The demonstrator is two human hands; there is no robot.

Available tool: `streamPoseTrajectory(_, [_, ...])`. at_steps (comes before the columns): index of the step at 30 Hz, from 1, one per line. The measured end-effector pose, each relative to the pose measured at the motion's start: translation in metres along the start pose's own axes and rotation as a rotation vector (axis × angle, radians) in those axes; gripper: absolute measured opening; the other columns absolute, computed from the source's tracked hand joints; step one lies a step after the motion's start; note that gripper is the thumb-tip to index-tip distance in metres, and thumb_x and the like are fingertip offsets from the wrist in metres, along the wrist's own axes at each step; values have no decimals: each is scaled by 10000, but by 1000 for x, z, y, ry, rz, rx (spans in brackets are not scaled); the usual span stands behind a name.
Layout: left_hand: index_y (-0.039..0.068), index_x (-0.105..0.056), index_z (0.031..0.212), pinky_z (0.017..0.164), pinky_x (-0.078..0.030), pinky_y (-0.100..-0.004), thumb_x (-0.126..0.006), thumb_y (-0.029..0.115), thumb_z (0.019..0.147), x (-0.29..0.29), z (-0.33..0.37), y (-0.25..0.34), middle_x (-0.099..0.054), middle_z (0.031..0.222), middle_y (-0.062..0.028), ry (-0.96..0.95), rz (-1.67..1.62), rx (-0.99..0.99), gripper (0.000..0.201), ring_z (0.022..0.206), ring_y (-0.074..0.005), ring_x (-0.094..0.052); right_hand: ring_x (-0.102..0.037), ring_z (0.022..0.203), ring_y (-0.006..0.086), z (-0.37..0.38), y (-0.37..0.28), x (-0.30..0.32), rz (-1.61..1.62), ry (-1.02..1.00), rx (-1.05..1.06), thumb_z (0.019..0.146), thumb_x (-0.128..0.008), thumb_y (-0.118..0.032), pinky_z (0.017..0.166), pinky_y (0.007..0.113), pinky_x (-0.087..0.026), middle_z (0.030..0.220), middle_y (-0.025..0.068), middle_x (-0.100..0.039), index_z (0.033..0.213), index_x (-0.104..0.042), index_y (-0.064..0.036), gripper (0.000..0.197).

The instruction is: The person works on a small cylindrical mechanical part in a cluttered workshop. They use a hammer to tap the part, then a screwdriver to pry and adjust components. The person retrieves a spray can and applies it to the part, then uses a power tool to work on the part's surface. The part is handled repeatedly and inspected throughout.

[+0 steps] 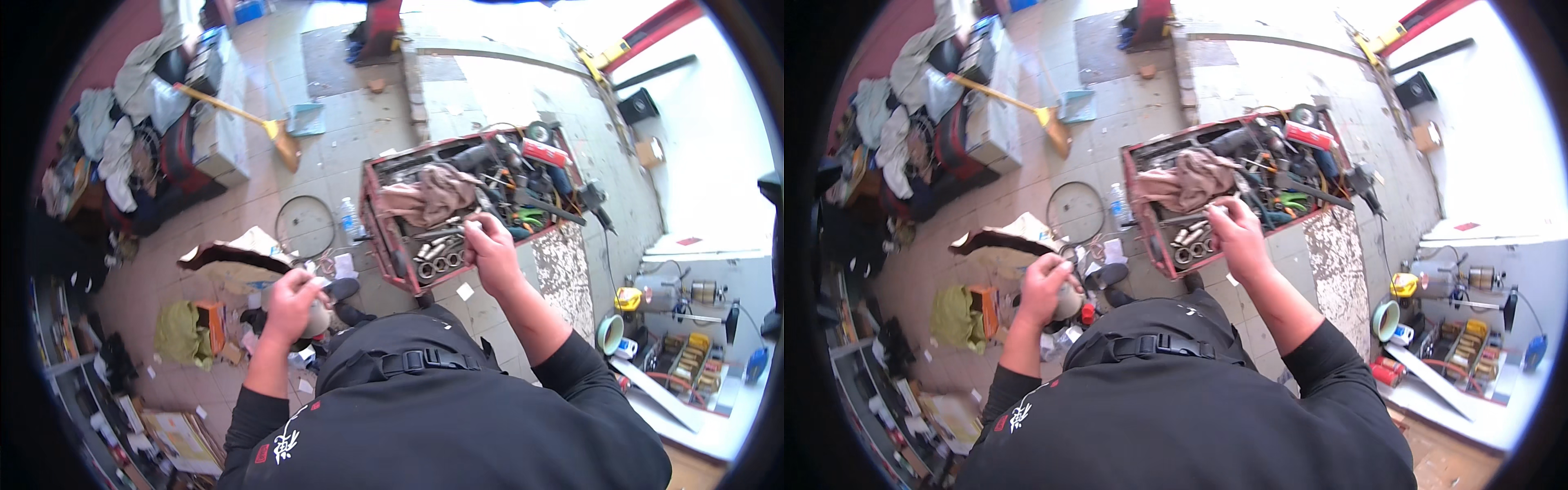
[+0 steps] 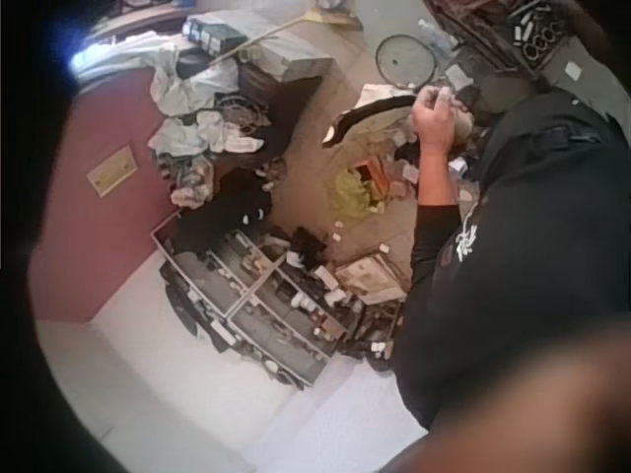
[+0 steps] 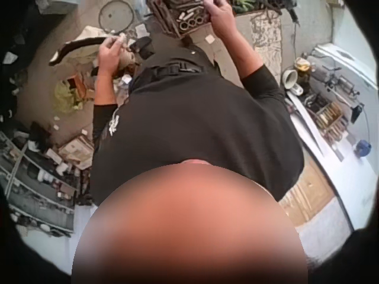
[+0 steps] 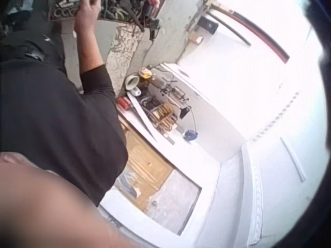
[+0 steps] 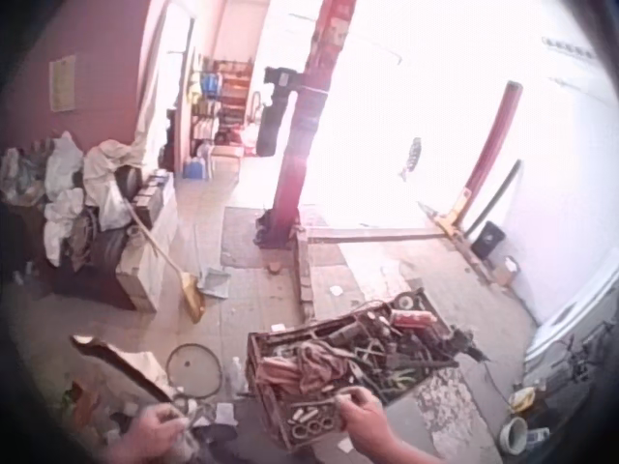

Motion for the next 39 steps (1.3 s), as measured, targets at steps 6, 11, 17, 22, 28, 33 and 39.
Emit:
streamPoseTrajectory(6, [44, -614, 1032, 694, -634, -405, -603, 299, 1139, -56, 34, 8, -735, 777, -171, 115, -223, -20, 277, 706, -275, -763, -608, 620, 120, 26, 41, 250, -52, 647, -131, 1115, -642, -166, 533, 300, -527, 851, 20, -627, 1279, -606, -49, 204])
streamPoseTrajectory(11, [42, -615, 1093, 722, -645, -443, -446, 558, 1207, -165, 60, 27, -747, 814, -195, 153, -447, -65, 555, 756, -314, -775, -623, 624, 137, 127, 40, 405, -143, 623, 11, 1094, -662, -173, 527, 312, -516, 824, 35, -629, 1284, -604, -33, 243])
streamPoseTrajectory(17, [63, -583, 1255, 835, -642, -415, -208, 873, 1095, -284, 80, 69, -774, 926, -193, 57, -230, -359, 906, 890, -303, -788, -747, 1192, 469, 187, 27, 455, -1339, 408, -42, 1010, -777, -320, 1091, 545, -563, 1255, 270, -775, 1470, -643, -1, 576])
streamPoseTrajectory(22, [-52, -554, 1339, 953, -551, -322, -218, 914, 1066, -340, 78, 101, -787, 919, -167, 35, 132, -540, 1058, 897, -166, -738, -755, 1071, 246, 141, -11, 353, -865, -182, 108, 1008, -815, -193, 941, 401, -613, 1205, 170, -771, 1411, -670, 14, 476])
streamPoseTrajectory(28, [-41, -523, 1386, 900, -577, -300, -299, 923, 1050, -382, 79, 104, -795, 1000, -160, -117, -80, -468, 1044, 931, -175, -747, -648, 1295, 255, 68, -67, 203, -441, -861, 319, 880, -949, -281, 989, 414, -628, 1504, 167, -548, 1647, -478, -60, 926])
streamPoseTrajectory(33, [-32, -525, 1371, 930, -584, -323, -331, 904, 1060, -385, 82, 91, -790, 1023, -169, -78, -195, -552, 1005, 971, -193, -746, -725, 1142, 348, 56, -74, 170, -442, -799, 392, 824, -999, -292, 1000, 438, -605, 1311, 163, -684, 1478, -583, -3, 827])
streamPoseTrajectory(39, [-64, -398, 1650, 1310, -372, -458, -826, 679, 958, -352, 80, 65, -571, 1597, -228, -65, 32, -516, 1102, 1525, -321, -531, -730, 1109, 364, 52, -49, 159, -570, -466, 624, 794, -1006, -352, 972, 454, -582, 1231, 188, -710, 1364, -645, 8, 764])
Point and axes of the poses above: each hand's wrist, its own z-axis towards the middle knuckle, its own x-axis out of the back of the hand, y = z × x, the point moved 1 cm from there along z, towards the middle knuckle
